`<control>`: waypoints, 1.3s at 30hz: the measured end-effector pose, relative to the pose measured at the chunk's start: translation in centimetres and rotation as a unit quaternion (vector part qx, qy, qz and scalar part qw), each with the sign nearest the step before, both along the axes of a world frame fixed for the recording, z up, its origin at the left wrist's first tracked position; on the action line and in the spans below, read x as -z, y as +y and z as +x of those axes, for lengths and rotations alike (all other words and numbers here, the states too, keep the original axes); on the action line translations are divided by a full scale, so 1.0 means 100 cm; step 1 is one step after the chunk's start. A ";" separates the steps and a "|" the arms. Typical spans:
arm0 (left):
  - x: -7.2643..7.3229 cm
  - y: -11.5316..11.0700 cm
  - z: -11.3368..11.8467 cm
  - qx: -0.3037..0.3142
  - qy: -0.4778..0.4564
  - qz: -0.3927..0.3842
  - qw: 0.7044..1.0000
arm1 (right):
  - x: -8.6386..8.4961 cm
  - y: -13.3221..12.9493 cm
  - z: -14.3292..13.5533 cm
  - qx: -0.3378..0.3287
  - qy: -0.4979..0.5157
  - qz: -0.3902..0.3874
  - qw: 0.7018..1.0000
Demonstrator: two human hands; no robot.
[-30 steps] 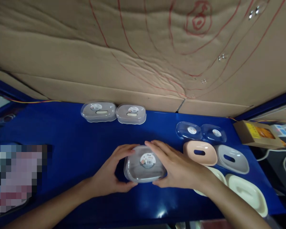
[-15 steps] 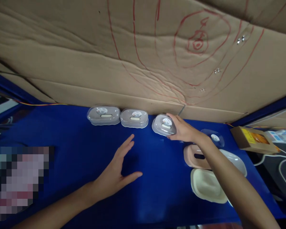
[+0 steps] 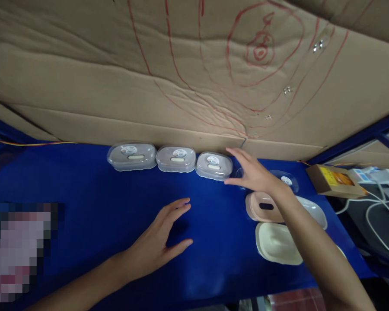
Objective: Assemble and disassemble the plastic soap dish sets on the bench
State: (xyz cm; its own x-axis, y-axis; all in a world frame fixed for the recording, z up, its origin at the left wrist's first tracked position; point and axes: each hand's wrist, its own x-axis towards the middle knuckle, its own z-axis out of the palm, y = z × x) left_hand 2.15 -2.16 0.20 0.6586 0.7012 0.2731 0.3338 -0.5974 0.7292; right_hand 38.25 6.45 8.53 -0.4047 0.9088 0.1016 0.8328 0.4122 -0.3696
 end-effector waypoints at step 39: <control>-0.008 0.002 -0.001 0.030 0.000 -0.047 0.998 | 0.056 -0.177 0.092 0.180 -0.106 0.012 0.978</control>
